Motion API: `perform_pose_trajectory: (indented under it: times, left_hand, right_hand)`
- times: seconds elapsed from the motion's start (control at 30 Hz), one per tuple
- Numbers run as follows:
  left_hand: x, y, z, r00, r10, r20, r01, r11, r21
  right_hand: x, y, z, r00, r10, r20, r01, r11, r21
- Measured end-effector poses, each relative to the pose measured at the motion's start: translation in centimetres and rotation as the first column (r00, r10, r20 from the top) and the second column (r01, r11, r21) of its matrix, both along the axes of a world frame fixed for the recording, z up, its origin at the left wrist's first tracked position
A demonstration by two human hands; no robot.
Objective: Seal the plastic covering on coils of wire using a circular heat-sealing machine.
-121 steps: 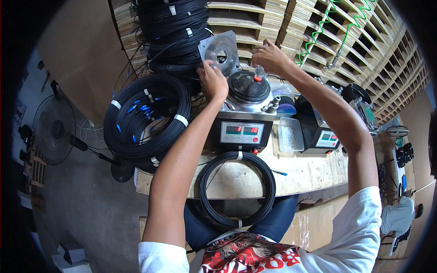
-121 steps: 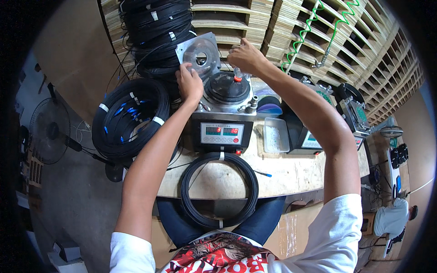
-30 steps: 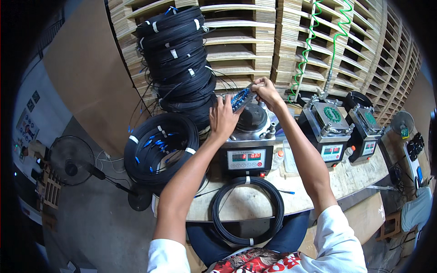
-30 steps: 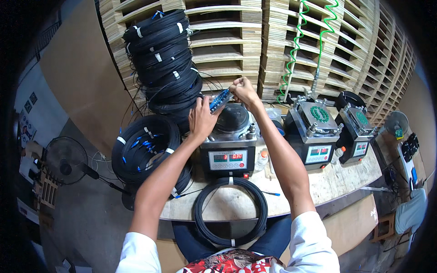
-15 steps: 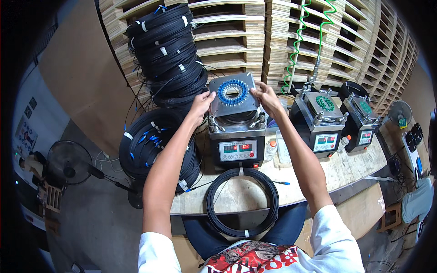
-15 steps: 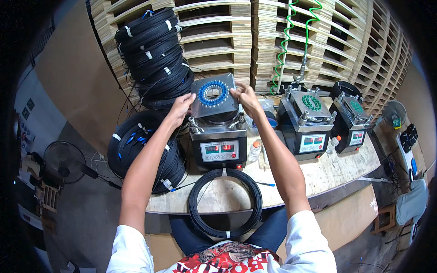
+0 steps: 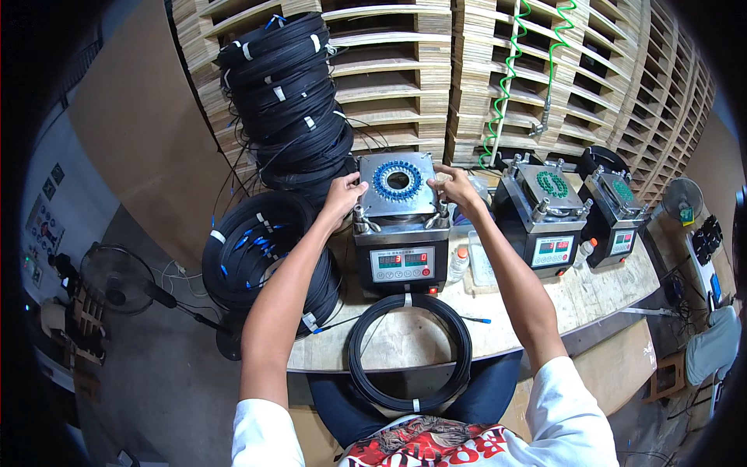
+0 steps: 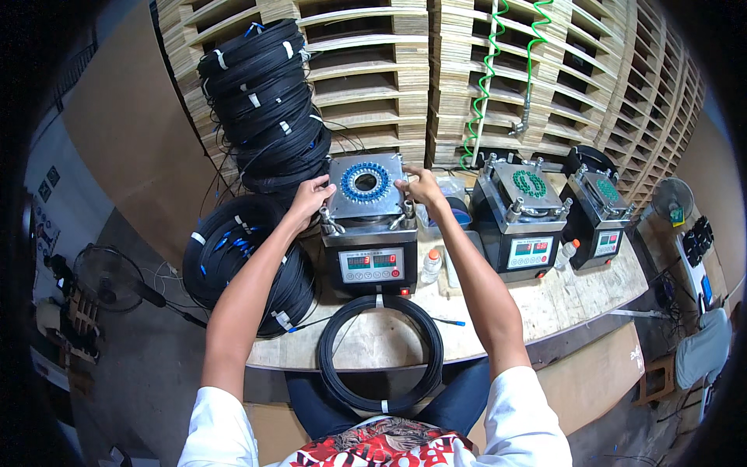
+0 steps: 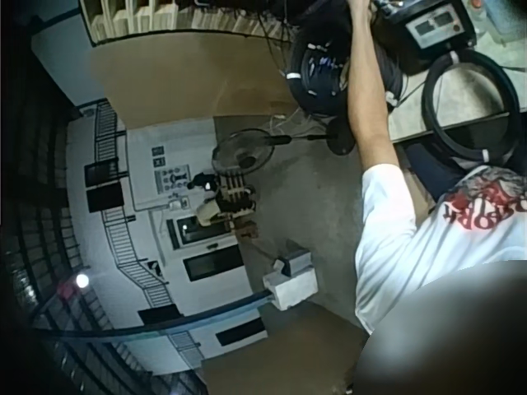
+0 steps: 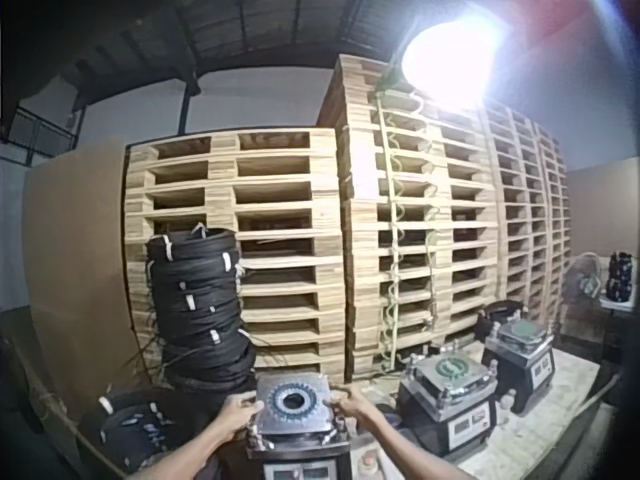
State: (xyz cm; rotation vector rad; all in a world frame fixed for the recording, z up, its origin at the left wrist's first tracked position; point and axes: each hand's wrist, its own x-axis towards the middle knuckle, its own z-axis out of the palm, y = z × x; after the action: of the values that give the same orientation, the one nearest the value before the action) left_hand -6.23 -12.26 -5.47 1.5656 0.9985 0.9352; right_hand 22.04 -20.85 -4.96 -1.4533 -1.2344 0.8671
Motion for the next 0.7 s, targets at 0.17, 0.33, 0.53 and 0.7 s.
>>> perform_pose_trajectory:
  times: [0.17,0.33,0.53,0.7]
  left_hand:
    - [-0.6,0.7,-0.4,0.996,0.001,-0.085,0.000,1.000,0.007]
    - [-0.5,0.2,-0.3,0.984,-0.006,-0.178,0.011,1.000,0.026]
    - [-3.2,-2.7,3.2,0.962,-0.240,-0.131,0.224,0.966,-0.129]
    - [-4.5,-5.8,4.3,0.823,-0.287,-0.489,0.445,0.862,0.243]
  right_hand:
    - [0.0,-0.1,0.1,1.000,-0.005,0.031,0.006,0.999,-0.051]
    - [0.9,0.6,-1.1,0.999,0.013,0.042,-0.010,0.998,-0.059]
    - [1.0,-4.7,0.6,0.996,0.080,-0.025,-0.079,0.996,0.050]
    - [-0.1,-8.3,0.5,0.917,0.206,0.341,-0.268,0.952,0.145]
